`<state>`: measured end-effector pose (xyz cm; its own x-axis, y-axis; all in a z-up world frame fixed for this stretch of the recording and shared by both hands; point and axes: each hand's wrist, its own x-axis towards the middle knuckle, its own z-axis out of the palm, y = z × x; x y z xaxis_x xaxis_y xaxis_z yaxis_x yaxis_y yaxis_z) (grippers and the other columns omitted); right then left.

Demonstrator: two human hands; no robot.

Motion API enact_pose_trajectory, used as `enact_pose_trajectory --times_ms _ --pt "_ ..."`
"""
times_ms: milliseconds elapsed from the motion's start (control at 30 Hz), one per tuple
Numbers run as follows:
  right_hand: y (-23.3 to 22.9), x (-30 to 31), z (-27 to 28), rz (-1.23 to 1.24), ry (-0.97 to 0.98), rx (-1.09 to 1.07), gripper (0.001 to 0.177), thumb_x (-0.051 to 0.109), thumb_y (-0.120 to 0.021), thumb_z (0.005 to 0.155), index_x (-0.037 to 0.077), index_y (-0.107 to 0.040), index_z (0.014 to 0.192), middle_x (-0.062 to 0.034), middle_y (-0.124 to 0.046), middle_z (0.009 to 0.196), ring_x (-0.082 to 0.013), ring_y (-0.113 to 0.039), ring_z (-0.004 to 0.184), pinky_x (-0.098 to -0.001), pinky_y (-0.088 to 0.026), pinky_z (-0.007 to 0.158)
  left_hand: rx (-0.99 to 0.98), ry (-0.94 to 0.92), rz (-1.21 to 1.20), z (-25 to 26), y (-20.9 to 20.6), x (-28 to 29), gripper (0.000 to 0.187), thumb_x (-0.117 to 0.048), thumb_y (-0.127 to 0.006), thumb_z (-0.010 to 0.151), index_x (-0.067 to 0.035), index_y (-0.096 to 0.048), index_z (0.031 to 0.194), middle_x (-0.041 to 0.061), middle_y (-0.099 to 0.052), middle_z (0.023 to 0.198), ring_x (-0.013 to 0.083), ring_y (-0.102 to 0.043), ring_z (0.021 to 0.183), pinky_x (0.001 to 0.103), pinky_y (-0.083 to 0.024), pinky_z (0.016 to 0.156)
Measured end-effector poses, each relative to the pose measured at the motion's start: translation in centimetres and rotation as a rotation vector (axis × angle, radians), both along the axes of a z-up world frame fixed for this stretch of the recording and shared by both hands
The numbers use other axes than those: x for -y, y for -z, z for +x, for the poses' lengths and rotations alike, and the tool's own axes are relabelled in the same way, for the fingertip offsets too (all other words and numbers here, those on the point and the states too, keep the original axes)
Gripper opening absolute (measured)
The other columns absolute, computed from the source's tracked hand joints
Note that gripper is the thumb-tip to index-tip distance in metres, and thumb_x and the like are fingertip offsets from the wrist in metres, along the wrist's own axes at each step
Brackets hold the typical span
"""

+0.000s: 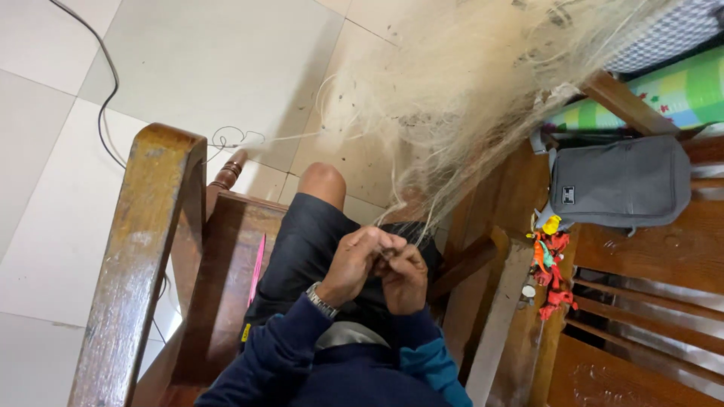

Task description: Repairing a fishing net by tying knots in the mesh using nylon string and a netting needle.

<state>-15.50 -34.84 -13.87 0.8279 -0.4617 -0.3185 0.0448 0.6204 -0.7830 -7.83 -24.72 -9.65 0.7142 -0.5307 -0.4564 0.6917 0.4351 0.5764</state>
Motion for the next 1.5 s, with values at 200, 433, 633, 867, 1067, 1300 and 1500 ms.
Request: enact_pose_trajectory --times_ms 200,433,633,867,1067,1300,1500 --pt "-1.8 4.1 4.6 0.132 -0.021 0.077 0.023 0.011 -0.056 0.068 0.015 -0.055 0.090 -0.0057 -0.054 0.080 -0.0213 -0.054 0.074 -0.0364 -0.048 0.068 -0.005 -0.269 -0.246 -0.2 -0.4 -1.5 0.029 -0.017 -0.041 0.096 0.003 -0.055 0.081 0.022 -0.064 0.061 0.0305 -0.068 0.058 0.037 -0.057 0.060" --pt "-2.9 7.5 8.6 0.476 0.011 0.079 0.025 0.023 -0.056 0.080 0.009 -0.058 0.100 -0.0091 -0.060 0.094 -0.0215 -0.058 0.075 -0.0321 -0.049 0.065 0.026 -0.309 -0.175 0.0 -0.7 -2.8 0.024 -0.012 -0.045 0.093 0.003 -0.052 0.076 0.019 -0.059 0.054 0.0243 -0.067 0.050 0.026 -0.054 0.044" --pt "2.3 13.8 6.8 0.414 0.319 -0.043 0.010 0.010 -0.064 0.082 0.007 -0.057 0.075 0.0022 -0.049 0.062 -0.0126 -0.050 0.051 -0.0253 -0.050 0.043 0.288 -0.540 -0.083 6.0 -5.2 -8.2 0.022 -0.009 -0.044 0.094 -0.002 -0.051 0.075 0.018 -0.054 0.049 0.0224 -0.058 0.038 0.019 -0.042 0.031" --pt "4.5 11.7 -1.7 0.341 -0.022 0.019 0.019 0.018 -0.050 0.092 0.004 -0.060 0.101 -0.0054 -0.056 0.063 -0.0234 -0.065 0.067 -0.0344 -0.059 0.059 0.357 -0.655 0.032 12.8 -7.9 -11.1 0.020 -0.013 -0.045 0.097 -0.001 -0.050 0.081 0.017 -0.054 0.056 0.0170 -0.051 0.036 0.029 -0.051 0.036" --pt "6.7 10.5 -8.7 0.083 0.142 -0.285 0.011 0.021 -0.062 0.085 0.011 -0.061 0.090 -0.0042 -0.063 0.076 -0.0218 -0.065 0.075 -0.0270 -0.056 0.060 0.117 -0.629 0.085 13.0 -2.2 -8.8 0.018 -0.013 -0.048 0.094 -0.005 -0.052 0.079 0.013 -0.059 0.058 0.0176 -0.059 0.041 0.034 -0.057 0.040" --pt "3.2 9.4 -10.0 -0.034 0.163 -0.213 0.015 0.028 -0.068 0.080 0.016 -0.060 0.081 -0.0028 -0.059 0.086 -0.0148 -0.055 0.073 -0.0256 -0.045 0.056 0.030 -0.594 0.031 14.6 -1.1 -8.4 0.015 -0.011 -0.050 0.092 -0.005 -0.054 0.078 0.009 -0.054 0.057 0.0149 -0.047 0.040 0.029 -0.049 0.036" --pt "0.6 8.4 -6.8 0.033 0.112 0.051 0.015 0.014 -0.060 0.087 0.012 -0.048 0.079 -0.0045 -0.055 0.080 -0.0156 -0.056 0.064 -0.0281 -0.053 0.058 0.079 -0.642 0.167 17.4 -0.3 -9.7 0.008 -0.007 -0.050 0.090 -0.009 -0.053 0.083 0.008 -0.056 0.058 0.0178 -0.060 0.045 0.034 -0.061 0.046"
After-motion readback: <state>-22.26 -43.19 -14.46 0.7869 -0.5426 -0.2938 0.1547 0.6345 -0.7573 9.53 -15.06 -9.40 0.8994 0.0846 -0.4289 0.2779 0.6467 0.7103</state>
